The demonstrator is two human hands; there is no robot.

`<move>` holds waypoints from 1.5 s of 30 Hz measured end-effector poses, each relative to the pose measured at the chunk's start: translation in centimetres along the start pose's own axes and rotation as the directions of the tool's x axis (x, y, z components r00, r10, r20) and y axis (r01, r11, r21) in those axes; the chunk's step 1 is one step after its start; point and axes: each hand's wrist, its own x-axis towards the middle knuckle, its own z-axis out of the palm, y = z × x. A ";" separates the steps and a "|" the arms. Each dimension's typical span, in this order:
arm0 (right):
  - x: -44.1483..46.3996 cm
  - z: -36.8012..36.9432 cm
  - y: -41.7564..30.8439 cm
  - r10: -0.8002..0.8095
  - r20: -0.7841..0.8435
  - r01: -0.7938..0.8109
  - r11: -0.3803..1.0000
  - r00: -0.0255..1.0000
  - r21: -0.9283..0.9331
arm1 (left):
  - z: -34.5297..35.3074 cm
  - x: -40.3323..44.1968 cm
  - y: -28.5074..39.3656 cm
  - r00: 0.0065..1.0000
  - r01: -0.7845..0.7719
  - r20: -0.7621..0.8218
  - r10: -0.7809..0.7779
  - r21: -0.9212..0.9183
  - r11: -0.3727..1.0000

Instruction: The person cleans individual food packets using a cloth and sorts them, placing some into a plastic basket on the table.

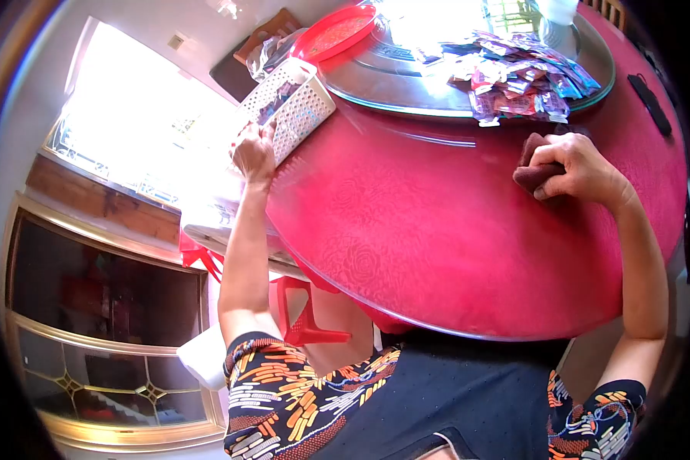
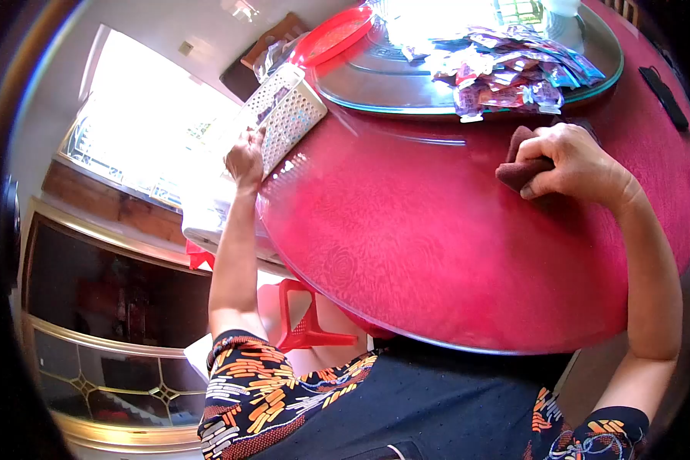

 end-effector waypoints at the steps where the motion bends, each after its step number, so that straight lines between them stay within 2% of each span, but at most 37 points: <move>1: 0.0 0.1 0.2 -0.008 0.000 0.008 1.000 1.000 -0.017 | -0.7 -1.3 0.7 0.999 -0.014 -0.051 0.010 -0.072 0.997; 2: 0.1 0.2 0.6 0.000 0.008 0.000 1.000 1.000 0.009 | -1.1 -2.2 0.9 0.996 -0.042 -0.085 0.034 -0.098 0.994; 5: 0.2 0.2 0.6 0.016 0.025 -0.015 1.000 1.000 -0.017 | -3.5 -4.8 2.3 0.998 -0.012 -0.058 0.001 -0.182 0.983; 11: 0.2 0.7 0.7 -0.011 0.009 0.012 0.989 1.000 -0.147 | -6.1 -7.4 4.5 0.997 -0.033 -0.072 0.015 -0.251 0.967; 13: 0.2 1.0 0.8 -0.020 0.003 0.020 0.985 1.000 -0.171 | -7.0 -7.6 5.9 0.997 0.049 -0.036 -0.062 -0.287 0.957; 16: 0.1 1.1 0.8 -0.032 -0.006 0.030 0.978 0.999 -0.205 | -6.8 -7.1 6.6 0.993 0.044 -0.095 -0.077 -0.307 0.951; 19: 0.1 0.6 0.2 -0.001 0.052 0.011 0.980 0.999 -0.197 | -6.4 -7.0 6.7 0.990 0.008 -0.129 -0.050 -0.308 0.951; 20: 0.0 0.6 0.0 -0.004 0.056 0.016 0.979 0.998 -0.205 | -6.5 -7.1 6.8 0.991 0.109 -0.044 -0.130 -0.326 0.939; 23: -0.1 0.9 0.1 -0.028 0.040 0.037 0.972 0.999 -0.231 | -7.4 -8.6 11.3 0.921 -0.191 -0.346 0.178 -0.005 0.982; 24: -0.1 0.8 0.0 -0.013 0.054 0.025 0.973 0.998 -0.231 | -7.1 -8.9 12.7 0.899 -0.304 -0.355 0.255 -0.090 0.949; 25: 0.0 0.7 -0.2 0.001 0.069 0.015 0.972 0.998 -0.233 | -6.9 -9.1 14.8 0.895 -0.392 -0.351 0.276 -0.322 0.862; 26: 0.0 0.6 -0.2 0.012 0.084 0.008 0.972 0.996 -0.235 | -6.7 -9.2 17.0 0.872 -0.475 -0.343 0.350 -0.418 0.774; 27: 0.1 0.6 -0.1 -0.005 0.084 0.024 0.974 0.996 -0.226 | -7.1 -9.4 19.7 0.863 -0.504 -0.272 0.426 -0.426 0.751; 29: 0.1 0.5 0.4 -0.039 0.080 0.055 0.975 0.996 -0.214 | -5.5 -9.4 23.7 0.782 -0.622 -0.297 0.548 -0.435 0.651; 30: 0.1 0.4 0.3 -0.033 0.081 0.049 0.977 0.996 -0.207 | -5.3 -9.5 25.9 0.803 -0.589 -0.249 0.541 -0.464 0.661; 34: -0.1 0.5 0.8 -0.042 0.064 0.053 0.984 0.997 -0.173 | -4.7 -8.2 31.7 0.728 -0.680 -0.284 0.624 -0.412 0.607; 39: 0.2 -0.1 1.5 -0.015 0.140 0.039 0.985 0.990 -0.167 | -1.5 -7.0 32.9 0.643 -0.765 -0.351 0.680 -0.301 0.569; 41: 0.0 -0.5 1.5 -0.017 0.140 0.037 0.989 0.990 -0.145 | -3.9 -8.1 32.1 0.635 -0.763 -0.357 0.685 -0.429 0.483; 42: -0.2 -1.2 0.7 0.037 0.166 -0.013 0.990 0.986 -0.139 | -4.9 -8.9 31.5 0.623 -0.758 -0.357 0.696 -0.493 0.426; 43: -0.3 -1.3 1.0 -0.005 0.141 0.030 0.984 0.990 -0.176 | -5.9 -9.9 31.0 0.614 -0.746 -0.356 0.705 -0.555 0.369; 45: -0.2 -1.5 1.5 0.058 0.120 -0.057 0.998 0.991 -0.010 | -7.7 -12.3 29.9 0.588 -0.691 -0.291 0.755 -0.666 0.281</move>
